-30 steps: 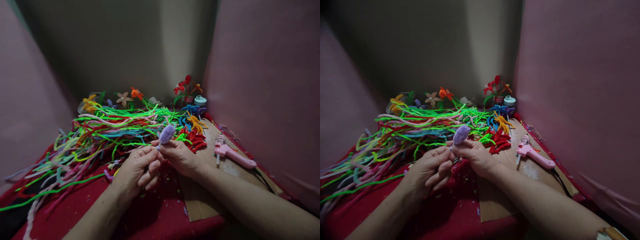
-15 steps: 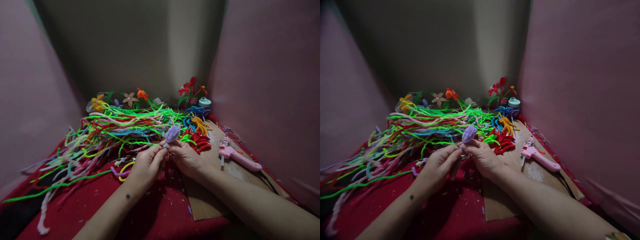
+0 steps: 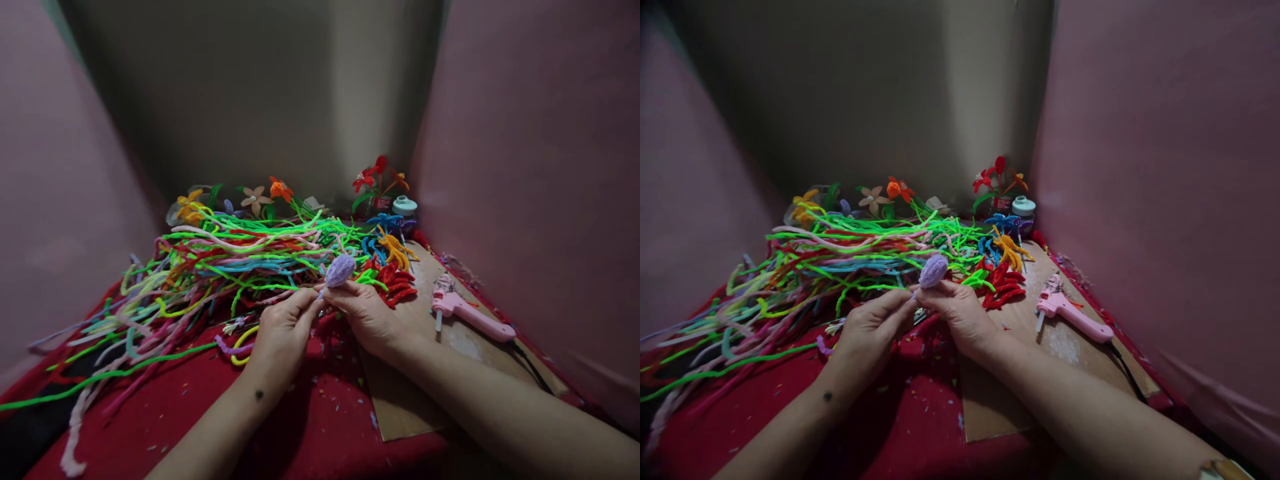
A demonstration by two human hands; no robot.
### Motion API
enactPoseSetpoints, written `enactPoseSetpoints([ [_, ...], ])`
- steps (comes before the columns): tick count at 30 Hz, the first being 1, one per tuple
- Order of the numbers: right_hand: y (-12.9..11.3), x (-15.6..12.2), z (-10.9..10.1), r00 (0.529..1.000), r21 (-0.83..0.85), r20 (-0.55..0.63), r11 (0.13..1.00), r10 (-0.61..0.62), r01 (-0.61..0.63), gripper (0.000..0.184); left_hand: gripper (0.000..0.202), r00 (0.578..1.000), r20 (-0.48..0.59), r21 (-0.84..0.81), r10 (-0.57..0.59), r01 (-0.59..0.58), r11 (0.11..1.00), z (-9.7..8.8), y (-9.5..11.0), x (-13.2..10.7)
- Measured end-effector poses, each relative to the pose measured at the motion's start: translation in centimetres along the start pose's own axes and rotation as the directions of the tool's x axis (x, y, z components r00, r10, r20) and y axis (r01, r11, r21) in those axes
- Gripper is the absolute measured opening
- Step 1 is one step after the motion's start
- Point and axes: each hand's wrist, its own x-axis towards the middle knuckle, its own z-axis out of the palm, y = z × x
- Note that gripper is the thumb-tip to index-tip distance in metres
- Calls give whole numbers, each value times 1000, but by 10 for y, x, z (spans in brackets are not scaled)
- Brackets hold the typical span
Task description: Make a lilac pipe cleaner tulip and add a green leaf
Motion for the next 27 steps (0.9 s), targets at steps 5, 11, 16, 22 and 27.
enactPoseSetpoints([
  [5,-3,-1,1,995,40,86,998,53,-57,18,25,964,141,-361,-224,260,895,-1,6,-1],
  [11,-7,-3,1,996,39,77,998,36,-39,14,21,866,421,-603,-271,490,629,-6,3,0],
  [16,-7,-1,-4,987,72,111,990,113,-121,19,13,806,545,-678,-230,585,444,-5,1,1],
  [22,-6,-1,-1,990,106,66,985,126,-133,21,17,798,554,-645,-237,592,483,-3,3,2],
  [27,-2,-3,3,995,129,21,987,99,-101,18,24,970,149,-228,-191,222,948,4,4,-3],
])
